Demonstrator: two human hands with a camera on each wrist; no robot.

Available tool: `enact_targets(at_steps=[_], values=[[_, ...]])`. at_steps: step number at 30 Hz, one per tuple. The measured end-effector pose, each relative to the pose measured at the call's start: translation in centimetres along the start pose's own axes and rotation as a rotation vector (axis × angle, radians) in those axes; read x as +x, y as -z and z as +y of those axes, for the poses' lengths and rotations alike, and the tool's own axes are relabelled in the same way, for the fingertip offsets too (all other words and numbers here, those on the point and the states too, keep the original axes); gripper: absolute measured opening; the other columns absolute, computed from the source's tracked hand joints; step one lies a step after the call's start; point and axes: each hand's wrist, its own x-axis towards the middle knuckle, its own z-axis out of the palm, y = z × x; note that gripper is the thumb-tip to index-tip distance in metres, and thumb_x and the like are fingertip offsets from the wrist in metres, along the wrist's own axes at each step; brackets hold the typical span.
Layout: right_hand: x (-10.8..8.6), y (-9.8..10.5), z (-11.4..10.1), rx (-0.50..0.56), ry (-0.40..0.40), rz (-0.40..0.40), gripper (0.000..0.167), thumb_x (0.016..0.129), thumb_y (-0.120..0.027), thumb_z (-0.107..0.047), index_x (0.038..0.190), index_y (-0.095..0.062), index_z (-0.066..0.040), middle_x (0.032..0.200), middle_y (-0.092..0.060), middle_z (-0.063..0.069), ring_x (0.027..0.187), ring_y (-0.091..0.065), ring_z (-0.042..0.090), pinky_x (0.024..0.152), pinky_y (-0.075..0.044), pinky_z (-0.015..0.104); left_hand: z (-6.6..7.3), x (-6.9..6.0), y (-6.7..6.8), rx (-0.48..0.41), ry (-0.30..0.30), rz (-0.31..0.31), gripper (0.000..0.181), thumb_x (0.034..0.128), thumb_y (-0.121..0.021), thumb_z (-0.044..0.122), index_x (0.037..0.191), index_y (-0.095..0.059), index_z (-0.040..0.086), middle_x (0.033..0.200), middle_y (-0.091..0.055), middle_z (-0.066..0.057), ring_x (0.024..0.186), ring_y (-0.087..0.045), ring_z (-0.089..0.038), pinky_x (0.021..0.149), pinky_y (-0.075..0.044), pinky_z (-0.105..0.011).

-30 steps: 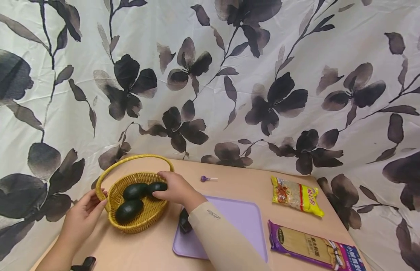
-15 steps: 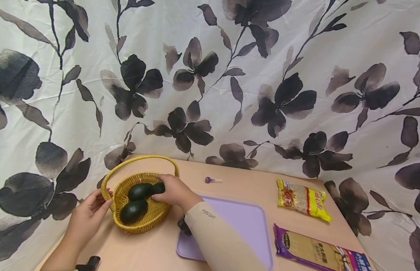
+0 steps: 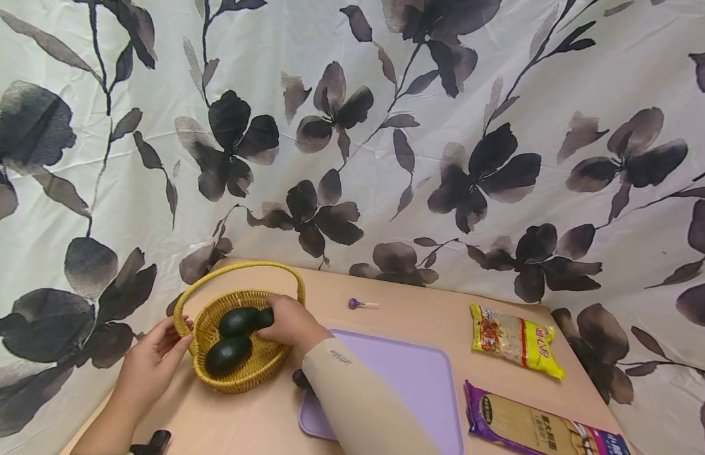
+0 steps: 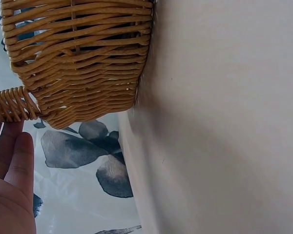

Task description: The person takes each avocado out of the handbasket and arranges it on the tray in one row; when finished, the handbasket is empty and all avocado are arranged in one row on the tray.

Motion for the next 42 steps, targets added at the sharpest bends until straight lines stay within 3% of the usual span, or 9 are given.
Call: enact_targets(at_steps=[7,14,28,37,42], values=[[0.5,-1.0,-0.5,-0.008,-0.036,-0.001,0.072,0.083,-0.086,-0.031,0.146,-0.056,-0.012,0.141,-0.061,0.002,0.128,-0.058,0.016,0.110,-0.052,0.029,-0.1,0.0,0.3,-0.007,-0.002,-0.002,0.039,0.0996,-0.069,0.014,0.136,-0.058,0.004,0.126,-0.069,-0.015,0.113,-0.048,0.020,0.095,-0.042,0.004],[0.4,-1.5,-0.6,-0.100,-0.036,0.025,0.063,0.081,-0.087,-0.030,0.138,-0.062,-0.017,0.129,-0.066,-0.002,0.115,-0.061,0.011,0.099,-0.056,0.027,0.1,0.1,0.2,-0.014,0.004,-0.012,0.041,0.0979,-0.071,0.011,0.136,-0.058,0.004,0.124,-0.069,-0.014,0.113,-0.048,0.021,0.097,-0.041,0.004],[0.4,-1.7,0.1,-0.130,-0.044,0.032,0.066,0.082,-0.086,-0.037,0.140,-0.061,-0.019,0.132,-0.065,-0.002,0.118,-0.061,0.012,0.101,-0.056,0.028,0.3,0.0,-0.4,-0.013,0.022,-0.003,0.042,0.0979,-0.070,0.010,0.137,-0.057,0.005,0.126,-0.068,-0.012,0.113,-0.045,0.024,0.096,-0.041,0.005],[0.4,-0.8,0.4,0.004,-0.009,0.050,0.057,0.083,-0.086,-0.036,0.132,-0.065,-0.015,0.119,-0.069,-0.003,0.106,-0.063,0.010,0.092,-0.059,0.024,0.5,0.6,-0.4,-0.066,0.000,0.007,0.042,0.0938,-0.073,0.001,0.133,-0.060,0.006,0.121,-0.070,-0.014,0.111,-0.053,0.018,0.094,-0.047,0.001],[0.4,-0.6,0.6,0.043,0.017,0.064,0.059,0.083,-0.085,-0.037,0.134,-0.065,-0.015,0.121,-0.070,-0.003,0.107,-0.063,0.010,0.094,-0.058,0.024,0.7,0.9,-0.3,-0.091,-0.006,0.009,0.039,0.0944,-0.072,0.001,0.131,-0.060,0.004,0.117,-0.069,-0.014,0.110,-0.058,0.011,0.093,-0.050,-0.001]])
